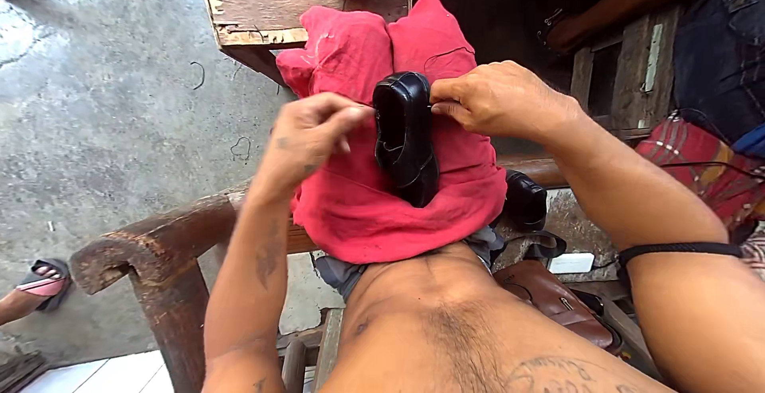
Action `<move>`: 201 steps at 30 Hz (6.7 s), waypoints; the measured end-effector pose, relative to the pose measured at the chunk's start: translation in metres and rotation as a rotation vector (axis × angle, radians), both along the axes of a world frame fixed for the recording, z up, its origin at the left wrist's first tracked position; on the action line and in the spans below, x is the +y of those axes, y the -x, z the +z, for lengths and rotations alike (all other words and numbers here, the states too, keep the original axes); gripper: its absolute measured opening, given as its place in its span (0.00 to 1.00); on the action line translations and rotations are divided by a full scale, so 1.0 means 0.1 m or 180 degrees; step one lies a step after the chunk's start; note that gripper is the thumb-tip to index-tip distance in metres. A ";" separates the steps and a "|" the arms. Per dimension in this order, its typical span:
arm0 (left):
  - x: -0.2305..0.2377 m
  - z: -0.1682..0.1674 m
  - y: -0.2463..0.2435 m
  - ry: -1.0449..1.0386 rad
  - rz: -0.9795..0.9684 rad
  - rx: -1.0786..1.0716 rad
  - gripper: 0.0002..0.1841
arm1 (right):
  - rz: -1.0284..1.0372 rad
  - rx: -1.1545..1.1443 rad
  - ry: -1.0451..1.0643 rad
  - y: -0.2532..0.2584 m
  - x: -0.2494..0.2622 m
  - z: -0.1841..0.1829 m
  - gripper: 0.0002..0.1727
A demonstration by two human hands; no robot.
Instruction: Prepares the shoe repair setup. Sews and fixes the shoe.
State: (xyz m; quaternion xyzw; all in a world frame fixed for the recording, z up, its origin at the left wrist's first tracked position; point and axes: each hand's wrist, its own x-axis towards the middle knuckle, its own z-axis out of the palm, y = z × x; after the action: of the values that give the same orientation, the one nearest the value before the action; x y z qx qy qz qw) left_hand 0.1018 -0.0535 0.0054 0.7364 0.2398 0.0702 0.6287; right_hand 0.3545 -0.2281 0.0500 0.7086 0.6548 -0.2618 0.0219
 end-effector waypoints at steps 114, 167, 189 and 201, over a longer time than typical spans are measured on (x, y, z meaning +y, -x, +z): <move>-0.03 -0.08 0.55 0.1293 -0.0670 -0.1883 0.12 | -0.2233 0.0652 -0.0902 -0.06 -0.96 -0.40 0.32; -0.81 0.07 0.69 -0.1466 0.0095 0.0216 0.21 | -0.2806 0.2465 -0.2403 0.33 -0.55 -0.73 0.18; -0.47 0.04 -0.52 0.0972 -0.0443 0.0280 0.13 | -0.1801 0.1022 -0.1066 0.53 -0.75 -0.49 0.22; -0.36 -0.07 -0.52 0.1058 -0.0988 0.0002 0.07 | -0.0580 0.0659 0.0363 0.04 -0.20 0.02 0.19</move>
State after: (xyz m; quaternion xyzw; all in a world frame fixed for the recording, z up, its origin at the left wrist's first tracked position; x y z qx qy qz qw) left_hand 0.1534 -0.0897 -0.0015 0.6508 0.1320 -0.0680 0.7446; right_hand 0.3510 -0.2478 0.0520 0.7320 0.5706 -0.3712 -0.0294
